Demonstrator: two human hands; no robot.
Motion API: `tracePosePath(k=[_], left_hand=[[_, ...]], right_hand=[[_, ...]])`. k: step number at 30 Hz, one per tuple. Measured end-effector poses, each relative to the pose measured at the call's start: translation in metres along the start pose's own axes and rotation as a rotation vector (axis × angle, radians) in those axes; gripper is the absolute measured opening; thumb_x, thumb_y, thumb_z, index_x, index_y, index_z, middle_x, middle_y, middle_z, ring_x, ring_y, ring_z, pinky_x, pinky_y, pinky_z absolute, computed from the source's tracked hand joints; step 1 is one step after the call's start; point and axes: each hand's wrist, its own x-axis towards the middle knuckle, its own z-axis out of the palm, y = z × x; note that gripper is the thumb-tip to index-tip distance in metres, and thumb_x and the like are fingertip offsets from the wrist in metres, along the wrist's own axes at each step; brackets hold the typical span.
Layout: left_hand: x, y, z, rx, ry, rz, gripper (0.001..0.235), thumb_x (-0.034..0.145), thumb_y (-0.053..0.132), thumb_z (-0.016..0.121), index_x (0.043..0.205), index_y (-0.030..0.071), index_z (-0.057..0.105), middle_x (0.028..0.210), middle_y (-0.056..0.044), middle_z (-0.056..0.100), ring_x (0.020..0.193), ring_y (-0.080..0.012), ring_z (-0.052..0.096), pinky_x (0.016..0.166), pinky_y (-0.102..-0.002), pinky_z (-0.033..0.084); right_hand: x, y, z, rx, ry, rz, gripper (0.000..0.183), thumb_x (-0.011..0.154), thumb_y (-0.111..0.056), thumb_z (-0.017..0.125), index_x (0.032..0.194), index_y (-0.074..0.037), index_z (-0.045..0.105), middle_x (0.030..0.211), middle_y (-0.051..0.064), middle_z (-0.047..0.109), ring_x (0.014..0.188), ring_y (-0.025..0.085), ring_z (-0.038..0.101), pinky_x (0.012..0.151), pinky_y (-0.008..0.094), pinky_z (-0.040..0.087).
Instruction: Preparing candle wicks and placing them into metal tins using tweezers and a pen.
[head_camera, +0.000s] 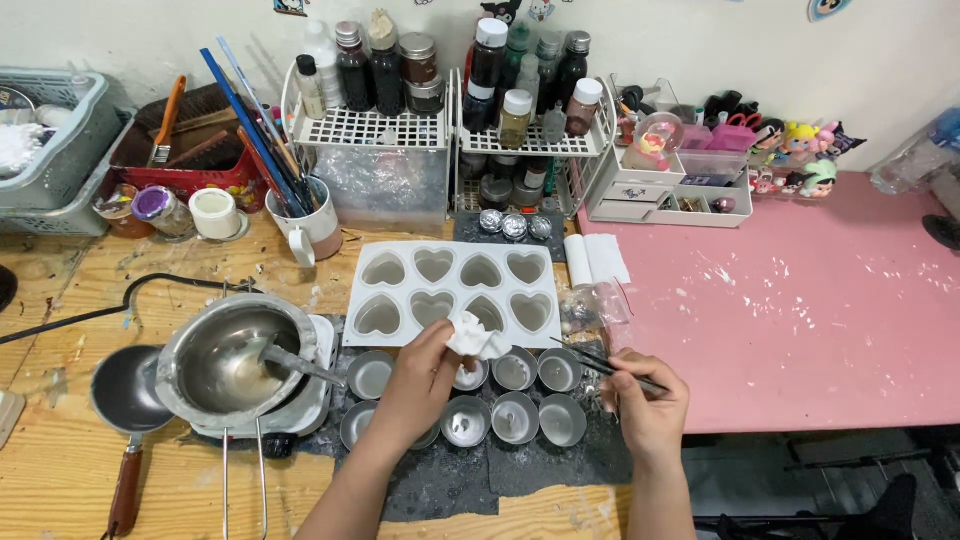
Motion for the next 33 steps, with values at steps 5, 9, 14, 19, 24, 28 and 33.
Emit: tracePosePath(k=[5,9,14,19,24,28,33], left_hand=[[-0.003,-0.006,0.03,-0.49,-0.149,-0.243,0.024,0.108,0.014,0.048,0.127,0.004,0.059,0.103,-0.007,0.073,0.087,-0.0159,0.072,0.079,-0.031,0.059],[-0.004,0.007,0.044,-0.733,-0.296,-0.36,0.037,0.106,0.017,0.047,0.141,0.008,0.054,0.123,-0.005,0.069,0.104,-0.0124,0.07,0.083,-0.029,0.056],[-0.026,-0.051,0.073,-0.775,-0.293,-0.178,0.036,0.111,0.014,0.049,0.141,-0.005,0.056,0.139,-0.009,0.065,0.126,-0.0145,0.059,0.111,-0.031,0.045],[-0.014,0.0,0.06,-0.851,-0.348,-0.205,0.044,0.108,0.016,0.046,0.15,0.003,0.045,0.154,-0.001,0.052,0.134,-0.0095,0.049,0.115,-0.028,0.036],[-0.018,-0.017,0.065,-0.752,-0.184,-0.16,0.033,0.102,0.013,0.059,0.13,-0.002,0.066,0.13,-0.011,0.073,0.122,-0.019,0.067,0.106,-0.035,0.052],[-0.024,-0.016,0.069,-0.749,-0.094,-0.072,0.026,0.107,0.016,0.06,0.124,-0.002,0.068,0.122,-0.012,0.076,0.117,-0.0186,0.07,0.105,-0.036,0.055],[-0.027,-0.009,0.079,-0.857,0.033,-0.181,0.026,0.106,0.02,0.058,0.118,-0.001,0.066,0.111,-0.013,0.077,0.107,-0.0183,0.072,0.098,-0.035,0.056]], right_hand=[[-0.006,-0.006,0.03,-0.019,-0.094,-0.11,0.015,0.094,-0.002,0.072,0.108,0.003,0.071,0.097,0.015,0.068,0.075,0.018,0.064,0.057,0.027,0.052],[-0.013,0.002,0.043,0.004,-0.169,-0.058,0.023,0.093,-0.004,0.072,0.115,0.004,0.073,0.096,0.017,0.071,0.08,0.02,0.065,0.059,0.028,0.052],[-0.019,0.015,0.041,-0.202,-0.072,0.038,0.024,0.094,0.0,0.074,0.116,0.004,0.076,0.087,0.009,0.068,0.072,0.012,0.059,0.059,0.024,0.047],[-0.022,0.01,0.054,-0.337,-0.004,0.02,0.024,0.093,0.0,0.072,0.116,0.002,0.077,0.088,0.005,0.07,0.07,0.008,0.057,0.061,0.021,0.045],[-0.037,0.014,0.066,-0.413,-0.093,0.001,0.022,0.09,-0.002,0.074,0.112,0.001,0.077,0.088,0.004,0.076,0.063,0.005,0.059,0.053,0.02,0.045],[-0.046,0.033,0.055,-0.369,-0.09,0.022,0.021,0.092,-0.005,0.075,0.113,0.0,0.078,0.07,0.0,0.069,0.056,0.003,0.054,0.049,0.019,0.042],[-0.052,0.04,0.053,-0.227,-0.096,0.092,0.018,0.096,-0.008,0.072,0.111,0.0,0.075,0.069,-0.001,0.065,0.056,0.003,0.052,0.049,0.02,0.04]])
